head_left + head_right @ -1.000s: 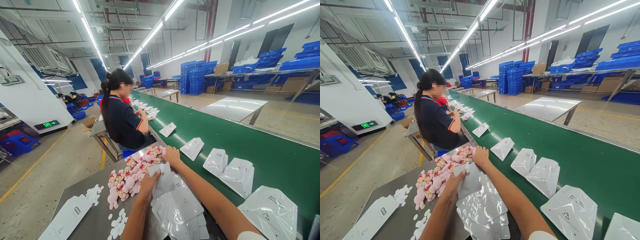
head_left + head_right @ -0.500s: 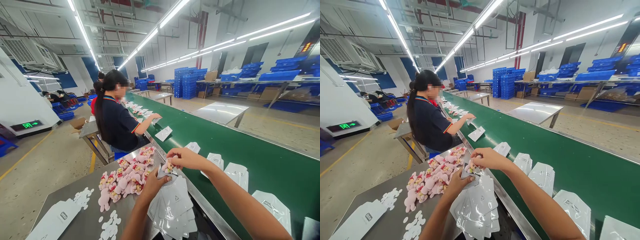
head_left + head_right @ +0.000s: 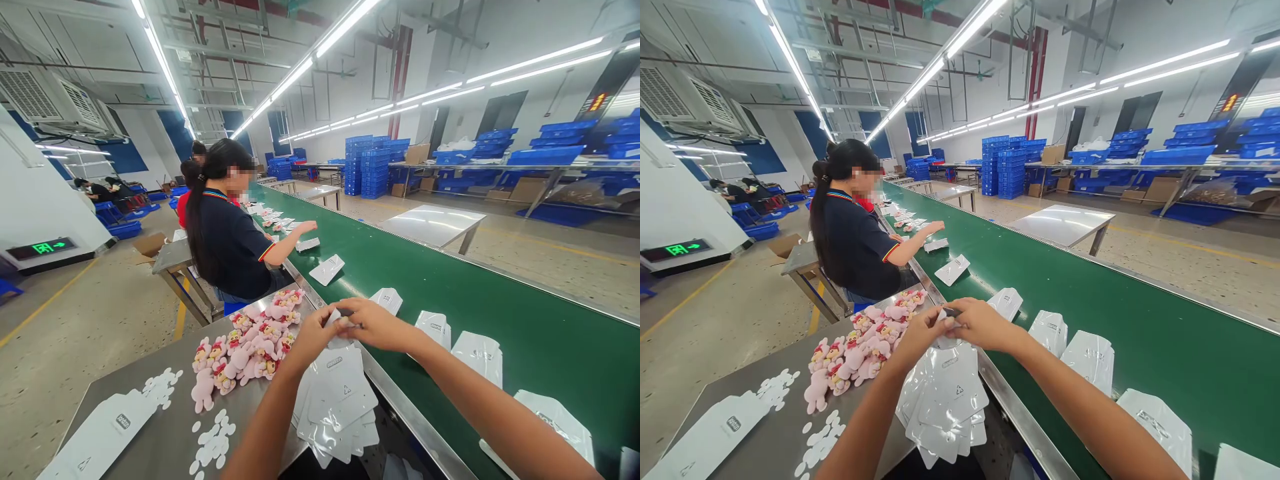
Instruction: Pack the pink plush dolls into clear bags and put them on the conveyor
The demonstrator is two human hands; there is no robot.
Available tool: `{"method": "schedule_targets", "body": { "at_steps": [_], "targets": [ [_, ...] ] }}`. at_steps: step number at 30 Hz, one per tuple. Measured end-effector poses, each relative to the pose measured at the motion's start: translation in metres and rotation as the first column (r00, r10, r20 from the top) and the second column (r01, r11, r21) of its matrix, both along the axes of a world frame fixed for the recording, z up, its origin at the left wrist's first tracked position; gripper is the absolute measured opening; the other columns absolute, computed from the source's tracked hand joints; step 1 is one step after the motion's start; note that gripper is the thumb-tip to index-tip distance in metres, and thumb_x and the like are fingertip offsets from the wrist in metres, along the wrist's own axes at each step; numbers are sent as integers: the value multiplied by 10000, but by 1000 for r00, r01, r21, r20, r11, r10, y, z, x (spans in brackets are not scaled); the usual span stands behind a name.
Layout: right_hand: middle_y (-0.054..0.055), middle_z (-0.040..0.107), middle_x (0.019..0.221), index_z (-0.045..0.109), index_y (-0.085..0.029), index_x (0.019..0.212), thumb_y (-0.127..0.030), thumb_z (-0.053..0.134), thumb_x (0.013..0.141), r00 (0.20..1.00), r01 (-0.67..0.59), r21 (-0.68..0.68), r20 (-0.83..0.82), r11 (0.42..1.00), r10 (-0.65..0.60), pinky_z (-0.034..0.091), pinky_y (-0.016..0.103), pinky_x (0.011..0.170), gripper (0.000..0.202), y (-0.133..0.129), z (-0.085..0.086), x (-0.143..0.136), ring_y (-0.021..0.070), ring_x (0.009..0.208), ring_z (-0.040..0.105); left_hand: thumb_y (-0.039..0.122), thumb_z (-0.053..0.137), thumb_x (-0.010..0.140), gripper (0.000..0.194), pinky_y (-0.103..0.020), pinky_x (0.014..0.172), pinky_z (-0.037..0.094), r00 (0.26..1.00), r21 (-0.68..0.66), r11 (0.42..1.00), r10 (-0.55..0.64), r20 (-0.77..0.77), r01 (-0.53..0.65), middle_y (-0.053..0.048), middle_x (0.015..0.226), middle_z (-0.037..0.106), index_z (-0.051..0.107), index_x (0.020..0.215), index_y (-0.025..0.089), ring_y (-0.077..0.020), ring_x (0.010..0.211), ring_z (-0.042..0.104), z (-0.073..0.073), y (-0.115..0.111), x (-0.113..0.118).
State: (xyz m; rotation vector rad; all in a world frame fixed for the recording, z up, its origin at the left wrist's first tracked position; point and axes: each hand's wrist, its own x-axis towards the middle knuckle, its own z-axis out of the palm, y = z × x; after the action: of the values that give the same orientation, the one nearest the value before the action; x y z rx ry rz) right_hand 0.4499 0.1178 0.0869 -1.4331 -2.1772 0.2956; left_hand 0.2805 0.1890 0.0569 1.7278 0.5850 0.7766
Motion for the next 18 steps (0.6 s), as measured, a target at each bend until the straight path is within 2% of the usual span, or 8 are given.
{"method": "schedule_targets", "body": {
  "at_steps": [2, 4, 7, 10, 12, 15, 16, 18],
  "targets": [
    [31, 619, 1073, 686, -213, 849, -380, 478, 850, 991, 62, -51, -119, 997, -68, 425, 324, 853, 267, 7, -1, 21, 214, 970, 574, 424, 392, 867, 410, -274, 745, 426, 998, 70, 996, 63, -14, -62, -78, 1079, 617, 511, 1178, 186, -202, 926, 577, -4, 10, 0],
    [25, 649, 936, 658, -193, 870, -403, 453, 855, 947, 236, -136, -191, 962, -259, 458, 284, 770, 294, 16, -8, 47, 189, 860, 604, 409, 348, 878, 412, -297, 794, 410, 970, 195, 964, 206, -126, -180, -100, 1138, 578, 473, 1200, 184, -207, 988, 552, -20, 19, -3],
    [24, 650, 811, 614, -166, 796, -385, 476, 836, 855, 449, -291, -135, 845, -501, 473, 240, 662, 262, 34, -29, 84, 159, 735, 618, 377, 648, 677, 319, -347, 789, 385, 907, 306, 935, 276, -317, -178, -88, 909, 624, 613, 914, 166, -253, 886, 553, -57, 22, -8],
    [48, 648, 748, 593, -145, 795, -335, 489, 825, 796, 548, -344, -65, 762, -602, 466, 238, 590, 219, 48, -51, 109, 153, 635, 617, 252, 771, 495, 299, -371, 797, 349, 875, 351, 928, 273, -400, -129, -55, 808, 606, 614, 738, 177, -274, 863, 529, -87, 19, -7],
    [90, 651, 762, 590, -122, 880, -341, 510, 812, 740, 629, -332, -21, 703, -672, 466, 281, 608, 243, 53, -59, 117, 190, 661, 622, 212, 742, 528, 218, -367, 788, 337, 861, 369, 922, 278, -427, -115, -39, 768, 594, 592, 683, 182, -263, 841, 525, -96, 19, -4],
    [192, 600, 1037, 530, -98, 1093, -386, 525, 807, 652, 740, -222, 9, 635, -758, 438, 378, 758, 406, 55, -60, 112, 278, 933, 580, 203, 658, 630, 91, -348, 759, 336, 862, 373, 922, 271, -429, -104, -22, 721, 595, 581, 677, 192, -233, 777, 533, -94, 23, -2],
    [194, 553, 1138, 509, -115, 1140, -401, 525, 808, 650, 748, -175, 5, 640, -760, 414, 389, 813, 438, 55, -59, 105, 284, 1021, 536, 211, 633, 659, 60, -344, 755, 337, 867, 372, 922, 270, -420, -107, -24, 727, 603, 585, 692, 197, -231, 775, 537, -91, 24, -2],
    [133, 517, 1217, 508, -177, 1170, -422, 528, 807, 769, 630, -143, -29, 764, -639, 396, 351, 855, 438, 53, -57, 82, 247, 1066, 506, 237, 591, 708, 38, -339, 753, 342, 879, 365, 923, 273, -390, -124, -34, 762, 622, 596, 731, 207, -235, 797, 544, -83, 25, -4]
  ]
}}
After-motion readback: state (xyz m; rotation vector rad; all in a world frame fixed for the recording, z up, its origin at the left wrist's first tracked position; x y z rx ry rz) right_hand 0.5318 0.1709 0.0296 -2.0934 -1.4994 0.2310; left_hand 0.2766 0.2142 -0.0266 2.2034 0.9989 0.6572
